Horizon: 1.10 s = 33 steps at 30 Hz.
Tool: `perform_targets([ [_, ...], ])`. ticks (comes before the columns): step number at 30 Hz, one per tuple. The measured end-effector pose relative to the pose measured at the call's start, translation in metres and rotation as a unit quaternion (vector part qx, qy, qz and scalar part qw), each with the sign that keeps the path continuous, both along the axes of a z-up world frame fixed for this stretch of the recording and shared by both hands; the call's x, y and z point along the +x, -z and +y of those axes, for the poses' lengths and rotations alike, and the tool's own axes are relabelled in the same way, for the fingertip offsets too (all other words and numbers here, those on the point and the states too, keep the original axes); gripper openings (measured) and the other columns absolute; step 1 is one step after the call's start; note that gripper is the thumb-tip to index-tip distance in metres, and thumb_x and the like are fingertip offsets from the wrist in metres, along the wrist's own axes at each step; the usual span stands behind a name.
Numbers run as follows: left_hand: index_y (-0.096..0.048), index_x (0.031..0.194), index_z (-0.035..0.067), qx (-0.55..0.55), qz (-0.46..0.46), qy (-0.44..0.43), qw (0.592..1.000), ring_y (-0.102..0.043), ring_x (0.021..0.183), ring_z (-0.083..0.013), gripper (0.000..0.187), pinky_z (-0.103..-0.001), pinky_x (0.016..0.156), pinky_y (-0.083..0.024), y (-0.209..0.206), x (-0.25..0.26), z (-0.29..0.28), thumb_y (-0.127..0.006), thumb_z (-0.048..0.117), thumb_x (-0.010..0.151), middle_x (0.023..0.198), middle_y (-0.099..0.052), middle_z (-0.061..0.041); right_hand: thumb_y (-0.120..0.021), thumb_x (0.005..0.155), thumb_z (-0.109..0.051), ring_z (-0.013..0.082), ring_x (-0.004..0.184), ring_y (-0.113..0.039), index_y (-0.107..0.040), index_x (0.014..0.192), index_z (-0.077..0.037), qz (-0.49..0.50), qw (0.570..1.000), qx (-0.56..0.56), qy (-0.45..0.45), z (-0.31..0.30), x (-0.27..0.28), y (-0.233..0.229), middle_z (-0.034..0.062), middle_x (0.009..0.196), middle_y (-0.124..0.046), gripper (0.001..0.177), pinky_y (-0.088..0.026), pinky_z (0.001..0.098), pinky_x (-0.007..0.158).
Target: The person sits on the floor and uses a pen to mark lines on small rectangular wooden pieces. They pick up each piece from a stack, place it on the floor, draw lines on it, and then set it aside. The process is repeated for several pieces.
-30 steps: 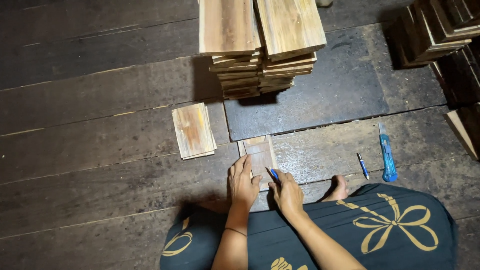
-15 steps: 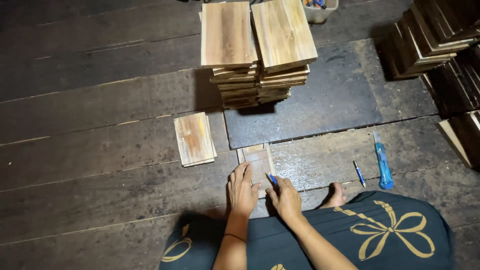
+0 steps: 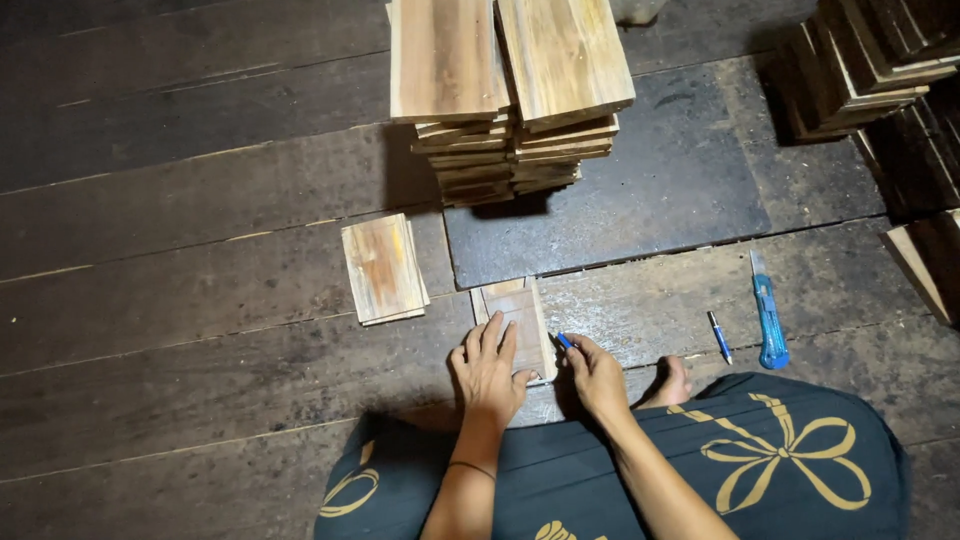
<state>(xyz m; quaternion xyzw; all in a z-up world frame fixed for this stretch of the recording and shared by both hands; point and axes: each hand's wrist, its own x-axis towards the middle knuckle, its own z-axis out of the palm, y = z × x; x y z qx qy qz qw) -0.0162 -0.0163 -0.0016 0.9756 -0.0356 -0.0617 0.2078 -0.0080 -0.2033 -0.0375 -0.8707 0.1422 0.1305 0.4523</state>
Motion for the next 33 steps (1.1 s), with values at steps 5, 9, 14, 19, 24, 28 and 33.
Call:
perform_targets([
  [5,-0.058,0.14,0.015,-0.004,-0.078,-0.024,0.997,-0.035,0.136,-0.0322,0.081,-0.056,0.1,-0.024,0.007,-0.001,-0.003,-0.087,0.039,0.068,0.154,-0.043,-0.004,-0.058,0.098,-0.021,0.0439,0.103,-0.072,-0.073,0.127,-0.012,0.006,1.0,0.001,0.003,0.012,0.012,-0.018,0.0155,0.092,-0.08,0.033,-0.054,0.0549,0.091],
  [9,-0.062,0.136,0.014,-0.01,-0.122,-0.027,0.992,-0.042,0.132,-0.0342,0.085,-0.057,0.097,-0.028,0.008,0.0,-0.001,-0.091,0.038,0.059,0.15,-0.051,-0.004,-0.059,0.098,-0.024,0.0482,0.106,-0.069,-0.073,0.123,-0.011,0.009,1.0,-0.014,0.007,0.018,0.023,-0.021,0.0196,0.096,-0.079,0.031,-0.053,0.0584,0.093],
  [14,-0.051,0.145,0.015,0.003,-0.126,-0.003,0.992,-0.044,0.133,-0.0364,0.117,-0.055,0.095,-0.036,0.003,-0.002,0.016,-0.096,0.042,0.04,0.154,-0.043,-0.011,-0.059,0.1,-0.028,0.0508,0.111,-0.067,-0.068,0.129,-0.009,0.03,0.999,-0.022,0.024,0.006,0.015,0.012,0.027,0.106,-0.076,0.037,-0.051,0.0601,0.094],
  [19,-0.039,0.154,0.013,0.03,-0.067,-0.021,0.997,-0.048,0.129,-0.0403,0.134,-0.053,0.09,-0.046,0.013,-0.01,0.017,-0.099,0.027,0.035,0.154,-0.038,-0.02,-0.066,0.095,-0.033,0.0503,0.113,-0.067,-0.068,0.132,-0.013,0.067,0.998,-0.011,0.018,0.01,0.003,-0.008,0.026,0.111,-0.076,0.042,-0.052,0.0592,0.096],
  [24,-0.037,0.156,0.013,0.034,-0.08,-0.076,0.993,-0.051,0.129,-0.0325,0.14,-0.047,0.09,-0.049,0.025,-0.013,0.016,-0.101,0.04,0.034,0.151,-0.044,-0.012,-0.066,0.096,-0.031,0.0472,0.116,-0.067,-0.064,0.136,-0.02,0.073,0.997,-0.031,-0.001,0.018,0.002,-0.008,0.0233,0.114,-0.076,0.042,-0.053,0.0574,0.098],
  [28,-0.041,0.153,0.017,0.049,-0.094,-0.061,0.992,-0.05,0.128,-0.0306,0.135,-0.047,0.09,-0.048,0.019,-0.013,0.019,-0.1,0.04,0.035,0.149,-0.045,-0.009,-0.068,0.094,-0.037,0.0441,0.115,-0.068,-0.063,0.137,-0.022,0.062,0.998,-0.024,-0.001,0.024,0.003,-0.024,0.0198,0.115,-0.076,0.046,-0.053,0.0551,0.099],
  [33,-0.045,0.151,0.014,-0.014,-0.084,-0.016,0.996,-0.045,0.132,-0.0335,0.12,-0.051,0.096,-0.042,0.012,-0.013,0.02,-0.099,0.027,0.045,0.152,-0.043,-0.01,-0.09,0.071,-0.049,0.0388,0.117,-0.067,-0.058,0.143,-0.025,0.031,0.994,-0.063,-0.08,0.024,0.007,-0.025,0.0121,0.116,-0.07,0.083,-0.052,0.0547,0.104],
])
